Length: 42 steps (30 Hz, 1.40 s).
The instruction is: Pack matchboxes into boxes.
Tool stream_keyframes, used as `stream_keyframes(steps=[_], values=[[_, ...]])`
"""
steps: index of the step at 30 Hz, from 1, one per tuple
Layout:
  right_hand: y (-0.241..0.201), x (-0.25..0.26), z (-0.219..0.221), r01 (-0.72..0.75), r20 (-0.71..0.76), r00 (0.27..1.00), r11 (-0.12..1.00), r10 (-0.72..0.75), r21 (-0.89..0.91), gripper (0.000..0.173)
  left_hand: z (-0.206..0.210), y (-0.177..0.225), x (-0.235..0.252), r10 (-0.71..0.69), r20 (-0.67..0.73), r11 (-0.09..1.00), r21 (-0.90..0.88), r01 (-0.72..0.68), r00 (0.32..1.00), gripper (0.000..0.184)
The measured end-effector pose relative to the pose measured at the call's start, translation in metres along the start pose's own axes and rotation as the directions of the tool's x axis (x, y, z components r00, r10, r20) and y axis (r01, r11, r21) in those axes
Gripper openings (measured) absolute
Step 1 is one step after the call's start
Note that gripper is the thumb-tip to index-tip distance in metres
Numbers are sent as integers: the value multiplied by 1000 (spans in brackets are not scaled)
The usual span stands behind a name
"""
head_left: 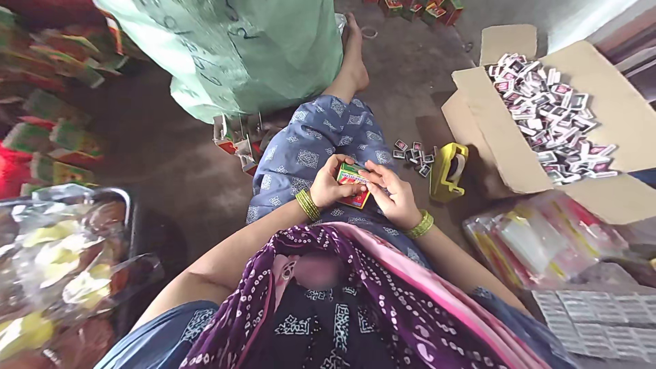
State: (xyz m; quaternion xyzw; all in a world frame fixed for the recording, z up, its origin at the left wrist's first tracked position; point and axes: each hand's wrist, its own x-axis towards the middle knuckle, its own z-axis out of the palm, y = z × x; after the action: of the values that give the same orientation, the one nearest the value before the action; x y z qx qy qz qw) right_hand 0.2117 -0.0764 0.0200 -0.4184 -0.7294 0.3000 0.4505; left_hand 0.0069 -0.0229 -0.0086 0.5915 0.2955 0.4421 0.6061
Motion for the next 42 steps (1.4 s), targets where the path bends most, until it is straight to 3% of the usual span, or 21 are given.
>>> stream_keyframes(steps=[2, 4, 7, 9, 11, 14, 18, 23, 30, 35, 42], values=[[4, -1, 0, -11, 21, 1000, 999, 12, -42, 47, 1, 0, 0, -20, -11, 1000, -7, 20, 1000, 65], [5, 0, -3, -112, -8, 994, 992, 113, 56, 52, 2, -2, 2, 21, 1, 998, 57, -21, 1000, 57], [5, 0, -14, -253, -165, 942, 941, 292, 224, 62, 2, -3, 6, 23, 17, 990, 142, -25, 1000, 48], [13, -4, -35, -285, -289, 899, 941, 328, 180, 53, 0, -2, 6, -12, -3, 992, 128, 12, 1000, 42], [30, -13, -72, -368, -400, 853, 930, 334, -9, 37, -2, -2, 4, -35, -23, 993, 112, 37, 999, 36], [57, -38, -140, -617, -525, 726, 759, 444, -210, 25, -4, -3, 4, -28, -28, 988, 148, 32, 999, 28], [88, -72, -196, -837, -569, 542, 460, 618, -297, 31, -4, -7, 8, 10, -16, 981, 195, -6, 1000, 29], [125, -92, -200, -864, -463, 497, 371, 734, -340, 35, -5, -8, 10, 3, -21, 985, 170, 0, 1000, 28], [132, -89, -197, -914, -562, 358, 402, 745, -49, 45, -7, -7, 9, -11, -34, 991, 133, 15, 999, 28], [121, -87, -201, -929, -547, 233, 350, 804, 118, 44, -5, -7, 8, -10, -32, 990, 142, 14, 999, 29], [87, -103, -191, -933, -507, 205, 324, 837, 159, 36, -7, -6, 6, -4, -40, 990, 140, 9, 999, 29]])
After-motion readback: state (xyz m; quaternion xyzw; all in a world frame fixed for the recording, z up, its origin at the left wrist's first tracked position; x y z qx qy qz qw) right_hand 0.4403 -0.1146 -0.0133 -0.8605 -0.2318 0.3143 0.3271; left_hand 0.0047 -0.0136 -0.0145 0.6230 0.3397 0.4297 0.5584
